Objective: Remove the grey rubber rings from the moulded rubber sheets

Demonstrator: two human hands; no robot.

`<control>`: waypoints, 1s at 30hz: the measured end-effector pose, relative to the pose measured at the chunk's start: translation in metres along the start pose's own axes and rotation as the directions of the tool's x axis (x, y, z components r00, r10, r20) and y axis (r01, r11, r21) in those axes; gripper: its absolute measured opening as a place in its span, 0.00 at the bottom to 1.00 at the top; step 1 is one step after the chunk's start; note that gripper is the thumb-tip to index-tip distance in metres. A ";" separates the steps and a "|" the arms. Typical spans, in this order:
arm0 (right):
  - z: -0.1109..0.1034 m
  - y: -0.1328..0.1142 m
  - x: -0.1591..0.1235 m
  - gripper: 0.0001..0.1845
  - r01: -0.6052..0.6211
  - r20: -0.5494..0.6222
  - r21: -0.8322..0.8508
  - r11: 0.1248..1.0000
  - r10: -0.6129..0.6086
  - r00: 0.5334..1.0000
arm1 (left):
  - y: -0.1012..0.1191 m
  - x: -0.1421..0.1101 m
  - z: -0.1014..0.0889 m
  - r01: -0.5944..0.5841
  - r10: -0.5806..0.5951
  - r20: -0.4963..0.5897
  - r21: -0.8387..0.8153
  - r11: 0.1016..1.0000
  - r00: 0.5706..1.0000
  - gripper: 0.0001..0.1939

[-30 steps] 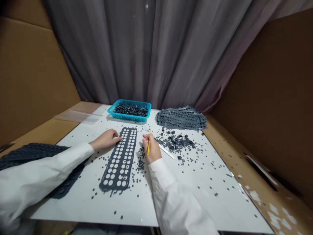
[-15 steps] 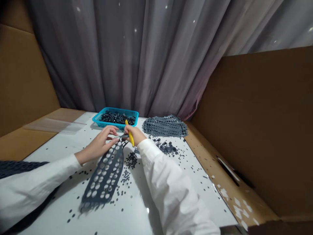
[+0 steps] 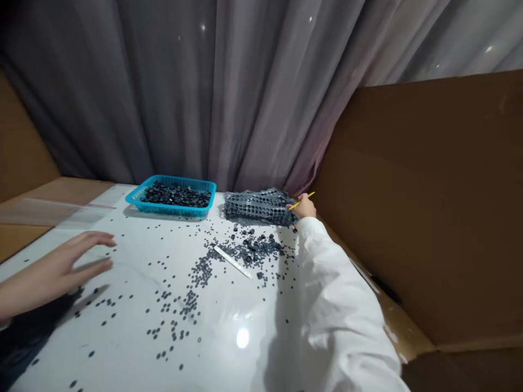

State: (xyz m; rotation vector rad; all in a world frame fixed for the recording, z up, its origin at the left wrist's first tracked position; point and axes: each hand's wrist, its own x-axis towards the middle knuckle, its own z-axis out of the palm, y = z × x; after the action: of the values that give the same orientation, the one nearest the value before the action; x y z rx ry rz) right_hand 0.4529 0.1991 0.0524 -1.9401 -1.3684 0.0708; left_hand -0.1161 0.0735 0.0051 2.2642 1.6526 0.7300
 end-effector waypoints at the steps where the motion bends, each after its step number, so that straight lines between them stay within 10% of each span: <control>1: 0.003 0.003 -0.005 0.24 0.007 -0.008 0.007 1.000 -0.007 1.000 | -0.011 -0.007 -0.009 0.007 -0.008 0.018 0.050 0.999 1.000 0.16; 9: 0.037 -0.063 -0.078 0.12 0.359 0.020 0.335 0.871 -0.388 0.921 | -0.044 -0.043 -0.051 -0.030 -0.024 0.375 0.137 0.990 0.927 0.17; 15: 0.050 -0.153 -0.202 0.09 0.439 0.345 0.597 0.672 -0.708 0.616 | -0.038 -0.043 -0.043 -0.089 0.034 0.368 0.135 0.987 0.929 0.13; 20: 0.056 -0.189 -0.276 0.09 0.319 0.488 0.709 0.629 -0.764 0.421 | -0.019 -0.028 -0.066 -0.101 0.094 0.047 0.159 0.982 0.994 0.11; 30: 0.083 -0.249 -0.295 0.27 0.016 0.309 0.902 0.431 -0.673 0.672 | 0.092 0.007 -0.104 -0.310 0.289 -0.461 0.030 0.950 0.839 0.09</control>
State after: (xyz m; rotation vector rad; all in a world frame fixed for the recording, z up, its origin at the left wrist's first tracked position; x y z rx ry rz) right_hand 0.0939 0.0364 0.0354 -0.6769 -1.6956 1.1063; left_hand -0.0941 0.0399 0.1376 2.4809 1.4326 1.4668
